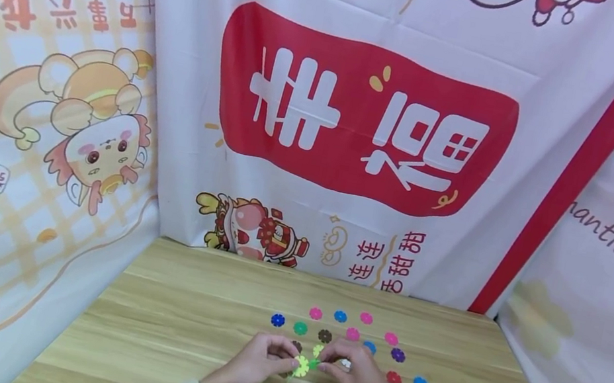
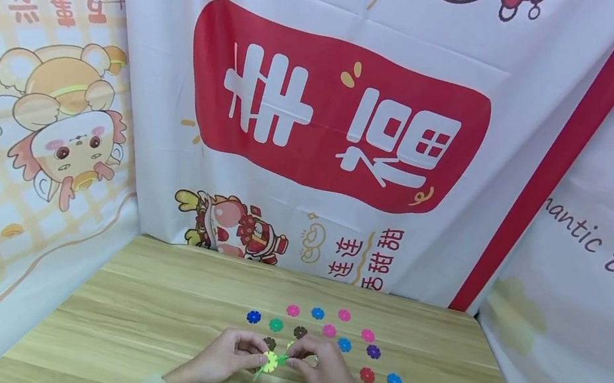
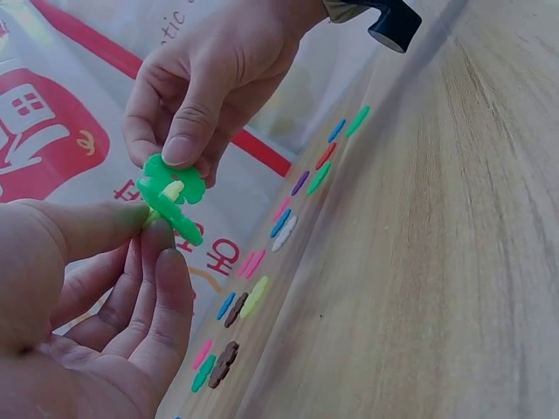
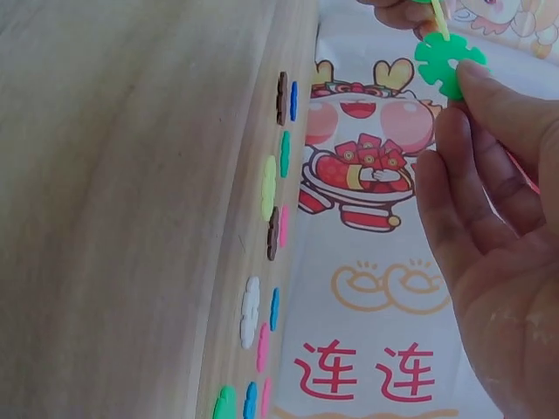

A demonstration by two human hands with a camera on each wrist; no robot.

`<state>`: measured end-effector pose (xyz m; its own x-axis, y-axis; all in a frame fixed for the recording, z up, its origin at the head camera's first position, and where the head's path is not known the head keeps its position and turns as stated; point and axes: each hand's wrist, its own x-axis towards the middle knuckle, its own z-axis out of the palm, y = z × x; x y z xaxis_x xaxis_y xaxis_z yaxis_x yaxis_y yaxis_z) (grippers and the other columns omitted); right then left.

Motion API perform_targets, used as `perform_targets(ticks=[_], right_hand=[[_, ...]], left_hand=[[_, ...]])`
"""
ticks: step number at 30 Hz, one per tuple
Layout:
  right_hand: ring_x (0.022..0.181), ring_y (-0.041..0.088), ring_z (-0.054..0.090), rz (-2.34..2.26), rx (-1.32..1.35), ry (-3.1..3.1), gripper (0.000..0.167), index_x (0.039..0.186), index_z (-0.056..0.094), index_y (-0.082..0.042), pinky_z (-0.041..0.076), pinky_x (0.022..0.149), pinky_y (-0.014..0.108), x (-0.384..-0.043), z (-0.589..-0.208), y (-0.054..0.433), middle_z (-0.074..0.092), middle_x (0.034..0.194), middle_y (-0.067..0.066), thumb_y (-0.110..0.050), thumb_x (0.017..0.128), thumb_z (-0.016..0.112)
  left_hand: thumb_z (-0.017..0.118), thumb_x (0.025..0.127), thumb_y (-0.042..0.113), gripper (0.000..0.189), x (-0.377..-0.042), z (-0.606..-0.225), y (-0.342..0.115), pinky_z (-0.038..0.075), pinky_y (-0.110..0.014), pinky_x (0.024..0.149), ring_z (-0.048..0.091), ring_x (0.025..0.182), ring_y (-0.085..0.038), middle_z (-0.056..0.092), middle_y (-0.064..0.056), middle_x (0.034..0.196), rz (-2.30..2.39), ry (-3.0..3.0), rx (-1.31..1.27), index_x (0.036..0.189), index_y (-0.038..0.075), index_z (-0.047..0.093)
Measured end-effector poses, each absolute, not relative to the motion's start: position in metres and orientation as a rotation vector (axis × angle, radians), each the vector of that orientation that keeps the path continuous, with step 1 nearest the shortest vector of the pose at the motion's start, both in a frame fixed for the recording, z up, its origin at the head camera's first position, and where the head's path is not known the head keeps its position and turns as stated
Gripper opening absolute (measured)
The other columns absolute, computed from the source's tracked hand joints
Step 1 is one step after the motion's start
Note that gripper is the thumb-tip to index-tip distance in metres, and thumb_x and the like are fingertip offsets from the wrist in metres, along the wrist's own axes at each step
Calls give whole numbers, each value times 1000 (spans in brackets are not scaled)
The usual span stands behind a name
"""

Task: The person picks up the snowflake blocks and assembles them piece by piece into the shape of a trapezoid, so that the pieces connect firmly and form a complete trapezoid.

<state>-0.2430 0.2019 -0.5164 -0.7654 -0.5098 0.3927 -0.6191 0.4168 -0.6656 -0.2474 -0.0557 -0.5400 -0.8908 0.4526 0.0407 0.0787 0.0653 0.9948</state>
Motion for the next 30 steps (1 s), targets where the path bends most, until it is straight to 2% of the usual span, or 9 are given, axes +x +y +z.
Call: perform_targets(ticks=[7, 12, 16, 22, 25, 30], right_hand=[[89, 3, 69, 1126, 1067, -2362, 20, 97, 76, -17, 63, 82, 23, -240, -519, 193, 75, 95, -8, -3, 85, 83], [87, 3, 70, 1081, 1067, -2233, 21, 93, 76, -19, 62, 81, 23, -242, -525, 189, 74, 92, -11, -3, 83, 85], [85, 5, 71, 1065, 1070, -2204, 20, 93, 76, -19, 62, 80, 23, -242, -528, 187, 75, 92, -10, -4, 82, 86], [87, 7, 72, 1079, 1145, -2269, 25, 97, 77, -17, 63, 80, 22, -241, -522, 191, 77, 94, -5, 0, 81, 86], [90, 7, 73, 1081, 1221, -2341, 24, 101, 78, -17, 63, 81, 22, -241, -515, 192, 79, 98, -3, -1, 84, 84], [94, 3, 73, 1042, 1331, -2422, 18, 104, 79, -21, 63, 83, 25, -244, -503, 193, 80, 102, -8, -8, 91, 80]], left_hand=[[79, 93, 11, 18, -244, -539, -56, 62, -21, 76, 70, 86, -16, 75, -7, 99, 1921, 2093, 508, 108, 2, 75], [80, 91, 10, 19, -243, -538, -56, 62, -22, 75, 71, 84, -13, 76, -10, 99, 1967, 2076, 492, 107, 0, 75], [81, 91, 11, 20, -242, -541, -56, 62, -23, 75, 71, 84, -12, 76, -7, 98, 1963, 2051, 473, 107, 0, 75], [77, 96, 19, 27, -245, -540, -58, 63, -25, 82, 70, 94, -15, 74, -11, 112, 1882, 2049, 477, 116, 1, 73], [74, 99, 25, 32, -246, -538, -59, 62, -27, 87, 70, 99, -16, 73, -13, 120, 1835, 2046, 498, 121, 1, 72], [73, 100, 33, 30, -248, -532, -60, 58, -27, 92, 68, 104, -15, 74, -3, 117, 1696, 2049, 569, 121, 11, 75]])
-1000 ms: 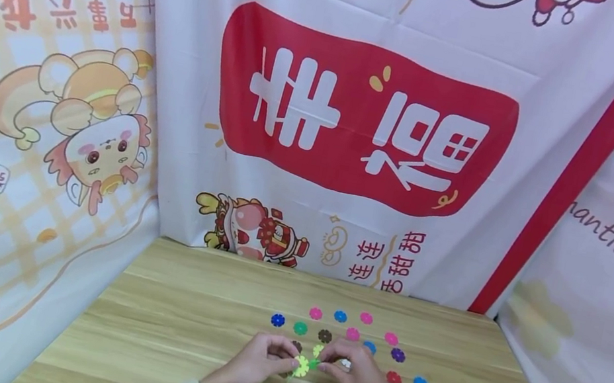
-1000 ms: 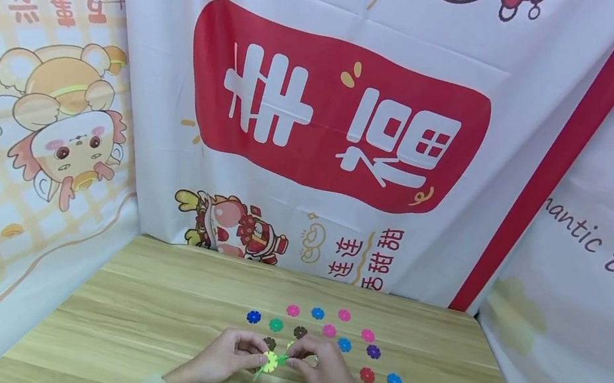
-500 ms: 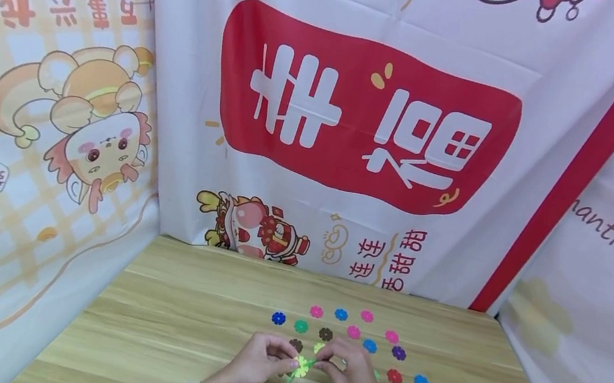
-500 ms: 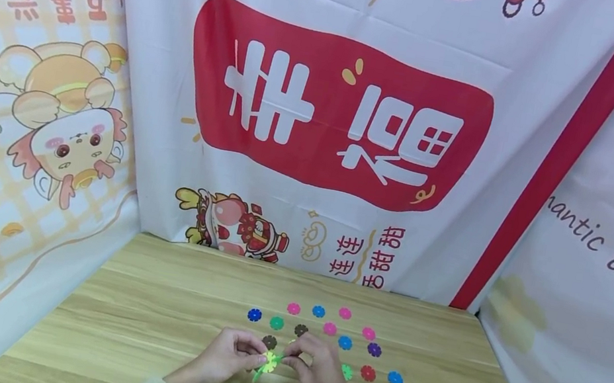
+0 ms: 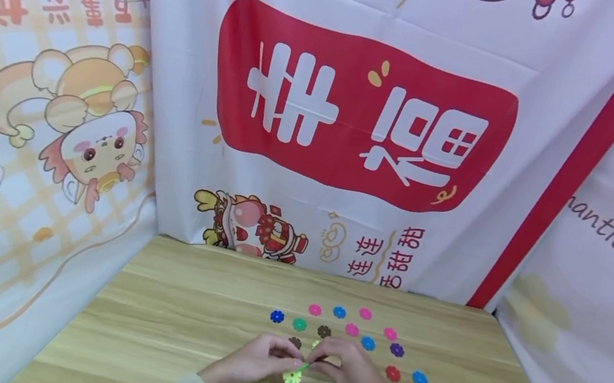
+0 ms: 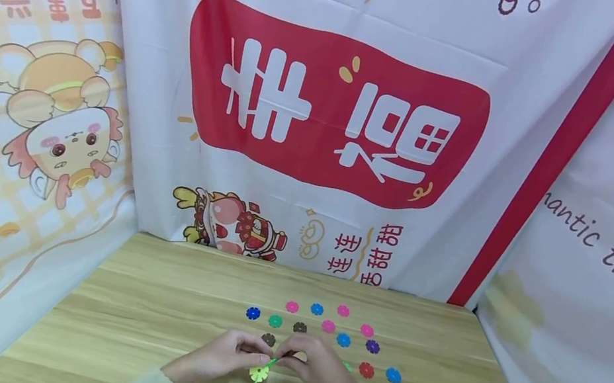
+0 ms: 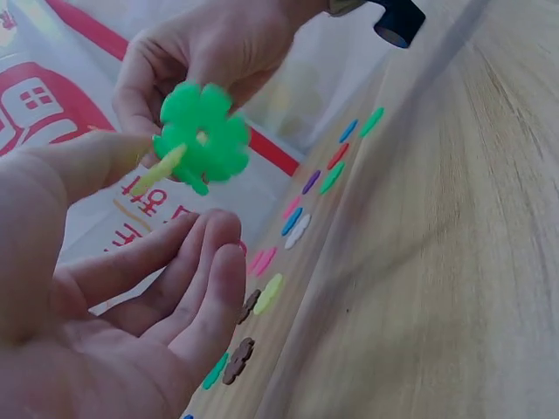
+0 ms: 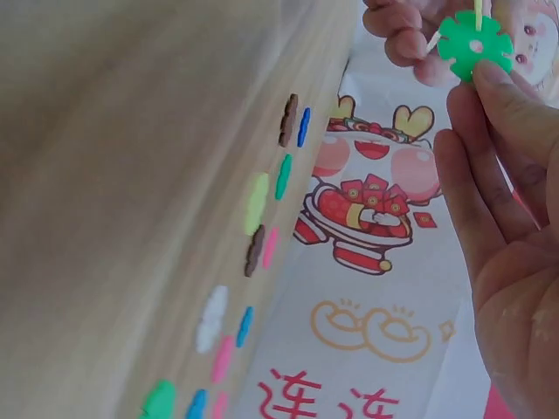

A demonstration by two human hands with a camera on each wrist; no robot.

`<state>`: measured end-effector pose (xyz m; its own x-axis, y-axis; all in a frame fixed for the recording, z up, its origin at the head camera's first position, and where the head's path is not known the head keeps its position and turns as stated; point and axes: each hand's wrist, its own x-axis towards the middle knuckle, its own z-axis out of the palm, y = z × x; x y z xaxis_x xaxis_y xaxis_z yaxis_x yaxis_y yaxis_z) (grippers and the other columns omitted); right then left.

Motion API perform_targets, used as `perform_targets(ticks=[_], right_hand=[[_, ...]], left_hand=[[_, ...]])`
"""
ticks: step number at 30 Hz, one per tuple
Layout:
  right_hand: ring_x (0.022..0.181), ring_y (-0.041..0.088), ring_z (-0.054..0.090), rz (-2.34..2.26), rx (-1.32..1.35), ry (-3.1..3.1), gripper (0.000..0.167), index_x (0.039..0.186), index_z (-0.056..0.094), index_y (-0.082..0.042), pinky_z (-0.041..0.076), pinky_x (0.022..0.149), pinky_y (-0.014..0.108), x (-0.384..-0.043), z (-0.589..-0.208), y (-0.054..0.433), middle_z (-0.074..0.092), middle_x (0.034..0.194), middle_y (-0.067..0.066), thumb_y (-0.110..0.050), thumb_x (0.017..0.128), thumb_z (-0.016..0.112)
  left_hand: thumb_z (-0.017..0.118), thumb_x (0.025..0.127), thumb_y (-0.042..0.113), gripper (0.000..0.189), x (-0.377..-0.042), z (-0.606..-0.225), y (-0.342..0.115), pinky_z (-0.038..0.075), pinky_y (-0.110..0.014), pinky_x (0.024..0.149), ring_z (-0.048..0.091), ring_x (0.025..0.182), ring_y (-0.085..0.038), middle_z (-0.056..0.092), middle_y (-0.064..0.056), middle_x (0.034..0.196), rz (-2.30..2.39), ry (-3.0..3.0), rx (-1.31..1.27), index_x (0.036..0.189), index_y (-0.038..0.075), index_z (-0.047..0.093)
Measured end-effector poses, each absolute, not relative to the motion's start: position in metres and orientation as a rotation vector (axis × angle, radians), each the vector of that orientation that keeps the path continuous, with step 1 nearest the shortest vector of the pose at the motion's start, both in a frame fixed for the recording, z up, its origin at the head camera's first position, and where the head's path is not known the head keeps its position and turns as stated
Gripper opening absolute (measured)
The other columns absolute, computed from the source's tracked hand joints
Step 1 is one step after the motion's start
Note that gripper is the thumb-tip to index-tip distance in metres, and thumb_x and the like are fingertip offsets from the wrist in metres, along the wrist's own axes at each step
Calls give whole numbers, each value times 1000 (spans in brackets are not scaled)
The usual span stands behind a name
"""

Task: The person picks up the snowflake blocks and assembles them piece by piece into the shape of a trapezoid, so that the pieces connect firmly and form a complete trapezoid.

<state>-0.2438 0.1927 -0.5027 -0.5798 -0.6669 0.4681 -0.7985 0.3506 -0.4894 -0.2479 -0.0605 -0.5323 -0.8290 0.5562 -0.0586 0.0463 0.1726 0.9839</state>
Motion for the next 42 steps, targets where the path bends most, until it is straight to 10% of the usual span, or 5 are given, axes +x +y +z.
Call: perform_targets(ticks=[26, 42], right_hand=[[103, 9, 72, 731, 1135, -2934, 31, 117, 78, -12, 63, 94, 30, -309, -508, 155, 79, 113, -1, -15, 88, 86], [78, 0, 65, 926, 1099, -3016, 11, 97, 81, -16, 57, 73, 16, -324, -523, 145, 77, 90, -7, -9, 89, 84]], left_hand=[[78, 97, 27, 31, -244, -545, -86, 55, -24, 92, 70, 101, -15, 76, 0, 110, 1658, 2059, 592, 119, 6, 75], [75, 100, 20, 32, -243, -544, -88, 57, -19, 86, 69, 100, -15, 76, -7, 113, 1727, 2017, 541, 123, -1, 72]])
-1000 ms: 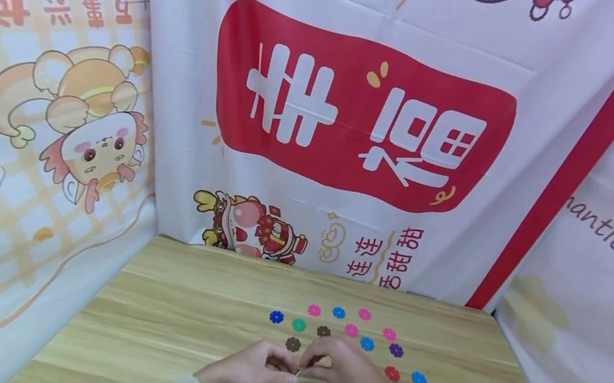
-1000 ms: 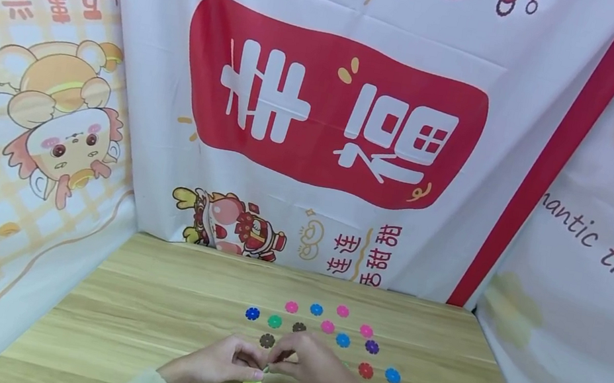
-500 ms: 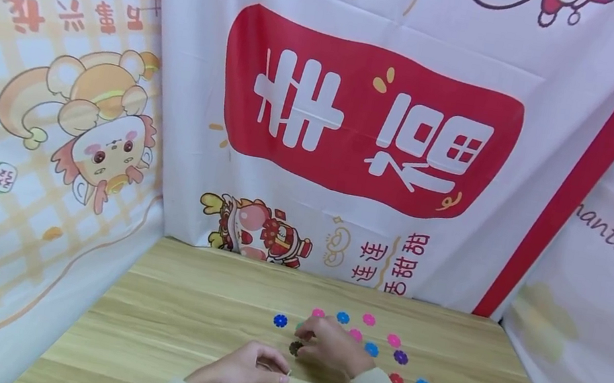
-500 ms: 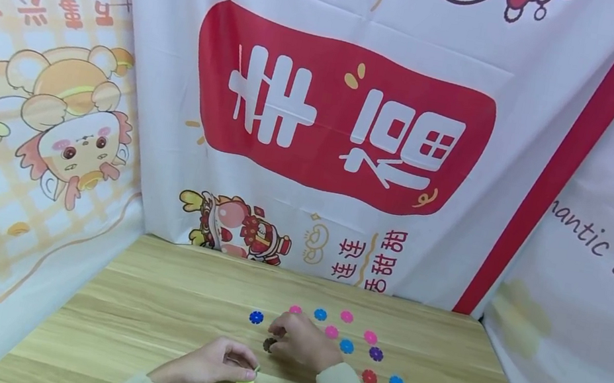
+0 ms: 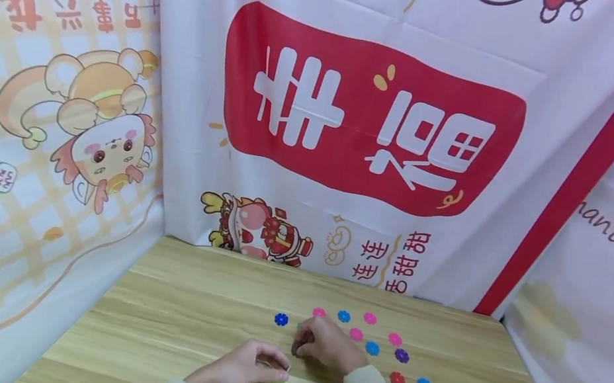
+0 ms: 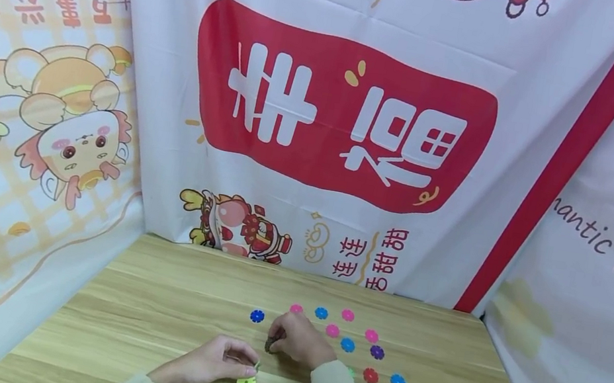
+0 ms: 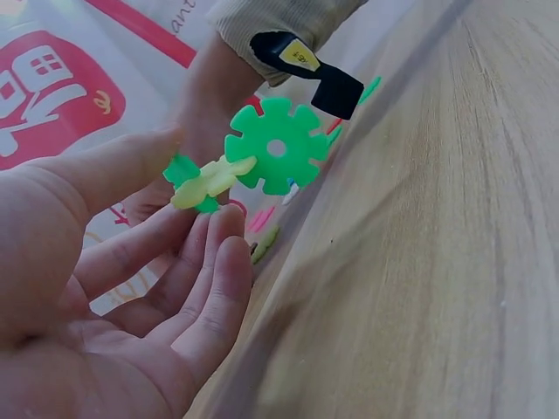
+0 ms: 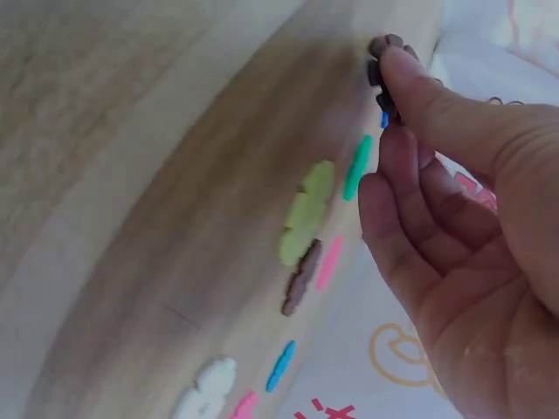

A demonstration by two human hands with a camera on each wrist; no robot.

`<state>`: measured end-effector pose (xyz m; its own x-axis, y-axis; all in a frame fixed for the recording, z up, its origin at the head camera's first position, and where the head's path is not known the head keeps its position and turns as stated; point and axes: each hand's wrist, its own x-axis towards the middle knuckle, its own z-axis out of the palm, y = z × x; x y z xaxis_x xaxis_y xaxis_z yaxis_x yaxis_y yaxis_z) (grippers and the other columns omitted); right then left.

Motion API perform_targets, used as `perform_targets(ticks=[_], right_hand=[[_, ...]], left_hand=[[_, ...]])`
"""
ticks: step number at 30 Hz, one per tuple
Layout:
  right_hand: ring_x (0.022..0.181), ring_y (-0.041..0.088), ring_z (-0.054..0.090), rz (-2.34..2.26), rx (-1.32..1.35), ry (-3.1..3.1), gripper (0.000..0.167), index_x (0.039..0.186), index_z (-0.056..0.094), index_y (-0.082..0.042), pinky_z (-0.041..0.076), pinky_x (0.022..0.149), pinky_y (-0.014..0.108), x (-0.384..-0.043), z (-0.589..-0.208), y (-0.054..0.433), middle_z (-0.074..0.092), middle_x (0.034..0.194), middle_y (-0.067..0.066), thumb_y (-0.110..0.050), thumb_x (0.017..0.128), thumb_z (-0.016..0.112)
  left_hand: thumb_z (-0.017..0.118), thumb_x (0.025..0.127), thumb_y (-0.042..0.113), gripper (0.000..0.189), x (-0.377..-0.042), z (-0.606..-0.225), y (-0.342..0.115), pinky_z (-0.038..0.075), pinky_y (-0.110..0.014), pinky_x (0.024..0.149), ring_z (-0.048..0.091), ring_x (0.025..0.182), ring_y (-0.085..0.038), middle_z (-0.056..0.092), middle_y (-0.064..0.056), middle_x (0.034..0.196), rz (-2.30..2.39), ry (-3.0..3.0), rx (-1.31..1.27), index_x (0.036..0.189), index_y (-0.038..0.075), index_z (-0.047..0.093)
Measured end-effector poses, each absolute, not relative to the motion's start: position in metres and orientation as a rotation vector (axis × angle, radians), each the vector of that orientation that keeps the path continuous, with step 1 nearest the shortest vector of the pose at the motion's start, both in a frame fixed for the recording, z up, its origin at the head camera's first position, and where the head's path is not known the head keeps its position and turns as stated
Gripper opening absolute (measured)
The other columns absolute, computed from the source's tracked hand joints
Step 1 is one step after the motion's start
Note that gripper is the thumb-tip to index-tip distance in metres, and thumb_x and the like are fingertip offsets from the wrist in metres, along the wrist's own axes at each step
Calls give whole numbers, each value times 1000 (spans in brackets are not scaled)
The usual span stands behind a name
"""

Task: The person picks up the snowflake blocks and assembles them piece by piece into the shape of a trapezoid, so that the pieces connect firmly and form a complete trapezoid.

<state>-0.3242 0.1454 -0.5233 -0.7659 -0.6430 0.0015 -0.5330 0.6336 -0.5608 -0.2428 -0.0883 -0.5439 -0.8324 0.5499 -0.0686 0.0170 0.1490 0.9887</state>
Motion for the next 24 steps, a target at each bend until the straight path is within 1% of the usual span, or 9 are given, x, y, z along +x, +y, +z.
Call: perform_targets(ticks=[2, 5, 10, 12, 15, 17, 20, 24], right_hand=[[77, 1, 66, -865, -945, 2665, 9, 96, 81, -15, 58, 71, 17, -321, -519, 148, 78, 90, -4, -8, 91, 81], [77, 4, 67, -927, -924, 2694, 7, 96, 81, -15, 58, 70, 18, -313, -513, 152, 78, 90, -4, -9, 93, 79], [76, 8, 67, -1067, -875, 2664, 5, 95, 79, -16, 58, 68, 20, -298, -503, 161, 75, 87, -5, -11, 94, 79], [75, 7, 66, -1125, -857, 2644, 7, 94, 79, -17, 58, 67, 21, -293, -500, 164, 75, 86, -5, -10, 94, 79], [73, 6, 64, -1201, -846, 2620, 4, 94, 79, -17, 58, 66, 21, -285, -496, 170, 75, 86, -5, -13, 95, 78], [73, 5, 65, -1247, -831, 2607, 2, 95, 79, -16, 58, 66, 21, -280, -494, 173, 75, 86, -5, -16, 96, 78], [75, 6, 66, -1298, -810, 2593, 6, 97, 78, -14, 59, 68, 22, -272, -490, 175, 76, 88, -4, -20, 97, 78], [79, 11, 69, -1353, -752, 2566, 5, 98, 78, -15, 60, 70, 23, -262, -487, 176, 76, 90, -3, -21, 97, 77]], left_hand=[[74, 100, 20, 32, -243, -544, -88, 57, -20, 86, 69, 101, -15, 75, -10, 116, 1731, 2006, 542, 124, -1, 71], [74, 100, 21, 33, -244, -545, -87, 58, -20, 86, 69, 102, -15, 74, -13, 119, 1733, 2004, 545, 125, 0, 71], [77, 97, 21, 34, -243, -547, -85, 59, -20, 87, 70, 104, -16, 75, -12, 121, 1744, 2017, 534, 124, 2, 71], [79, 96, 20, 35, -243, -548, -84, 59, -19, 87, 70, 104, -17, 75, -12, 121, 1753, 2021, 531, 124, 1, 71], [79, 95, 19, 36, -243, -550, -83, 59, -19, 88, 70, 104, -17, 75, -15, 121, 1772, 2016, 536, 124, -1, 71], [79, 95, 18, 36, -244, -550, -83, 59, -19, 88, 70, 103, -17, 74, -17, 121, 1784, 2003, 541, 124, -2, 71], [79, 95, 16, 38, -245, -550, -81, 60, -20, 89, 71, 104, -17, 74, -19, 123, 1797, 1977, 557, 126, -4, 69], [79, 96, 17, 38, -246, -547, -79, 60, -21, 90, 71, 106, -17, 74, -18, 124, 1796, 1958, 562, 128, -2, 69]])
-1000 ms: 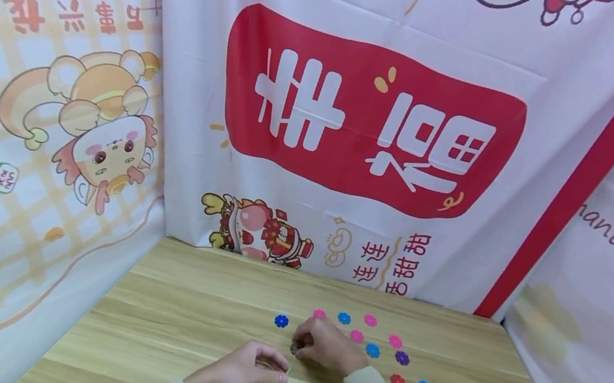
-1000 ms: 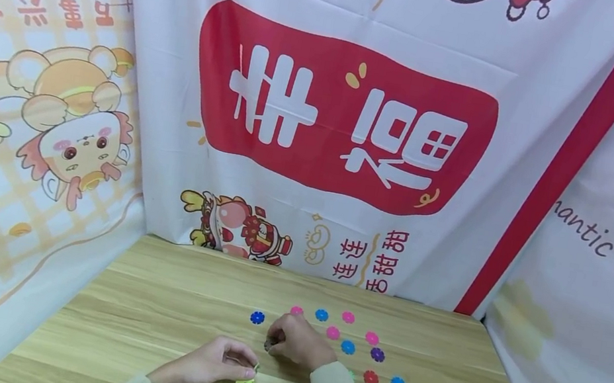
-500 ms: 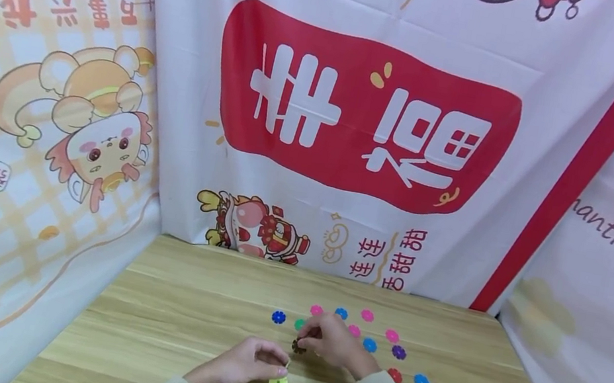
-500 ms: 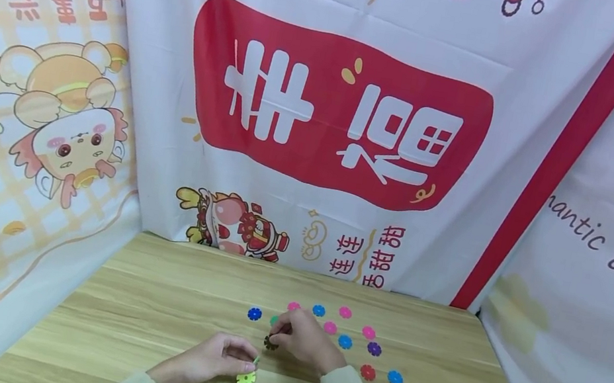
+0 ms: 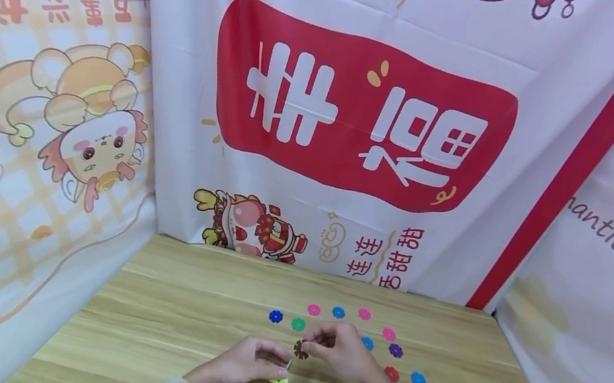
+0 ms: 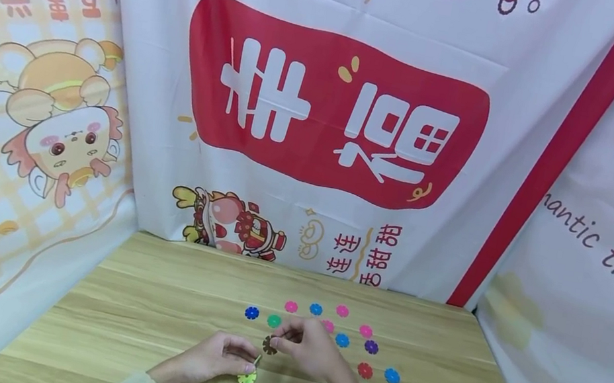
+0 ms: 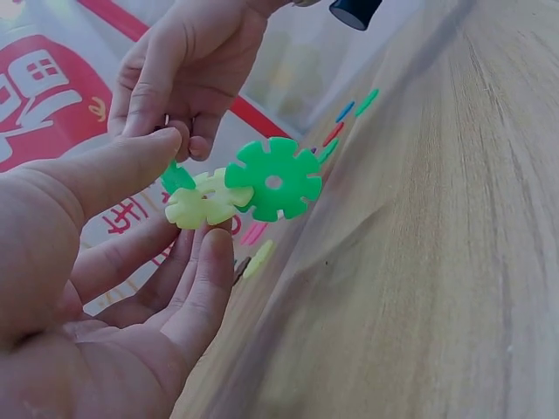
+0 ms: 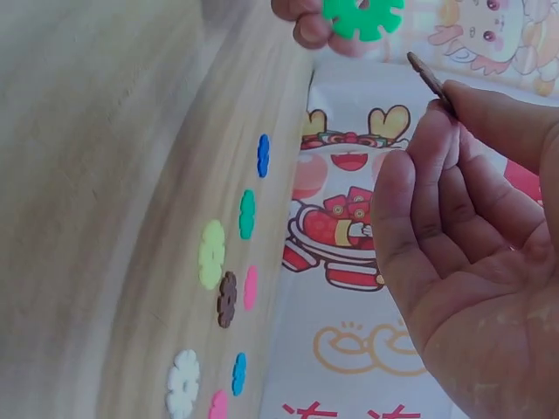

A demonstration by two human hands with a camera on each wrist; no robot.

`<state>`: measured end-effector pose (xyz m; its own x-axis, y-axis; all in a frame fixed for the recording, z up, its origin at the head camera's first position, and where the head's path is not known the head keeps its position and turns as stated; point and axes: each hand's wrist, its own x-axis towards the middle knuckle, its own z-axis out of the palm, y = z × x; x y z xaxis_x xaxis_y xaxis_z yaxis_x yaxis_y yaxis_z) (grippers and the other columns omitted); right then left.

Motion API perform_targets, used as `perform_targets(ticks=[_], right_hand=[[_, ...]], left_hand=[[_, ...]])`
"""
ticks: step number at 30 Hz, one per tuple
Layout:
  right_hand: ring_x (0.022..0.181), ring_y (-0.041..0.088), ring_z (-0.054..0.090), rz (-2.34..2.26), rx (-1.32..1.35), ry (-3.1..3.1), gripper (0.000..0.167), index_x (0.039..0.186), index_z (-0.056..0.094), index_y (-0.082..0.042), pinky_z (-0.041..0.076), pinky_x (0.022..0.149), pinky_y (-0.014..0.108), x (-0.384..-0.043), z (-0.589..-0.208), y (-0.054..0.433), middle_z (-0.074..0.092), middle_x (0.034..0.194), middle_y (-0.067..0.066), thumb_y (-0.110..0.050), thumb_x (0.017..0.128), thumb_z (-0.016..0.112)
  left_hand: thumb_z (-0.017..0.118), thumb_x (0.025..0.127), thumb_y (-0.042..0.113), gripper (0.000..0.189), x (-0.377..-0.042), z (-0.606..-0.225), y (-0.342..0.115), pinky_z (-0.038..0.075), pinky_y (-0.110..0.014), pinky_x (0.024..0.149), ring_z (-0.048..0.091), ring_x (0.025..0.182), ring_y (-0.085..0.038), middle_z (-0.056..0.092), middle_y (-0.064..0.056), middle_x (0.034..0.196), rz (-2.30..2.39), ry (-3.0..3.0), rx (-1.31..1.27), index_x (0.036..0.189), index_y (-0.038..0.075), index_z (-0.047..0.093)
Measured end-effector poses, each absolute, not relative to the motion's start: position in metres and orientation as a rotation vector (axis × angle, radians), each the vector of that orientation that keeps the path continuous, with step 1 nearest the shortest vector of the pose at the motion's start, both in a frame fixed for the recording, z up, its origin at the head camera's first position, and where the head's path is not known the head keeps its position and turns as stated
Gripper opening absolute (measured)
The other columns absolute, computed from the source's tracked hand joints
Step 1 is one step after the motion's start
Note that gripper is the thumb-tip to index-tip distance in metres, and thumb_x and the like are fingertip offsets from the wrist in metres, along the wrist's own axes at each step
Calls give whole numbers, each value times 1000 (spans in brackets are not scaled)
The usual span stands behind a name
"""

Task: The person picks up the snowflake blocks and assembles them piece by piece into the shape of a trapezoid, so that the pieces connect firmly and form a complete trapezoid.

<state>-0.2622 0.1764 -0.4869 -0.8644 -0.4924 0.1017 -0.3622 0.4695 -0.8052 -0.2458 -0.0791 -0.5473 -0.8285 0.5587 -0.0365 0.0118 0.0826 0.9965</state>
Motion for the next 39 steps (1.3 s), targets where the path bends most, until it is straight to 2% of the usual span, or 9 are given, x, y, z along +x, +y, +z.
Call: perform_targets(ticks=[3, 7, 13, 20, 32, 39], right_hand=[[80, 14, 70, -1408, -719, 2532, 5, 98, 78, -15, 60, 69, 23, -257, -487, 176, 77, 91, -1, -19, 98, 76], [77, 10, 68, -1477, -718, 2500, 7, 100, 77, -12, 59, 67, 20, -254, -491, 176, 77, 92, 2, -19, 98, 77], [76, 7, 68, -1503, -741, 2520, 6, 99, 78, -16, 59, 67, 21, -253, -498, 175, 77, 91, 0, -21, 96, 79], [76, 5, 65, -1551, -719, 2476, 10, 101, 77, -10, 57, 67, 17, -248, -501, 173, 76, 93, 7, -18, 96, 78], [72, 5, 63, -1590, -657, 2524, 12, 101, 78, -10, 54, 61, 17, -244, -496, 168, 77, 91, 5, -21, 96, 79], [72, 8, 65, -1566, -615, 2586, 9, 96, 78, -10, 57, 64, 19, -242, -495, 163, 77, 88, 5, -18, 93, 81]], left_hand=[[79, 96, 18, 36, -246, -545, -78, 60, -21, 90, 71, 106, -17, 74, -16, 124, 1790, 1963, 555, 127, 1, 70], [80, 95, 18, 34, -246, -544, -77, 61, -22, 90, 71, 105, -17, 75, -15, 122, 1789, 1973, 549, 124, 4, 72], [80, 94, 16, 33, -244, -545, -77, 60, -22, 90, 71, 105, -18, 74, -20, 123, 1806, 1957, 558, 123, 4, 72], [81, 94, 19, 31, -244, -547, -76, 60, -22, 91, 72, 104, -17, 74, -20, 123, 1805, 1952, 597, 121, 4, 73], [72, 100, 16, 37, -245, -542, -74, 59, -22, 98, 70, 116, -17, 69, -23, 134, 1826, 1932, 661, 132, -2, 68], [74, 97, 10, 30, -243, -542, -69, 60, -20, 92, 73, 104, -13, 74, -23, 123, 1821, 2028, 694, 125, 0, 72]])
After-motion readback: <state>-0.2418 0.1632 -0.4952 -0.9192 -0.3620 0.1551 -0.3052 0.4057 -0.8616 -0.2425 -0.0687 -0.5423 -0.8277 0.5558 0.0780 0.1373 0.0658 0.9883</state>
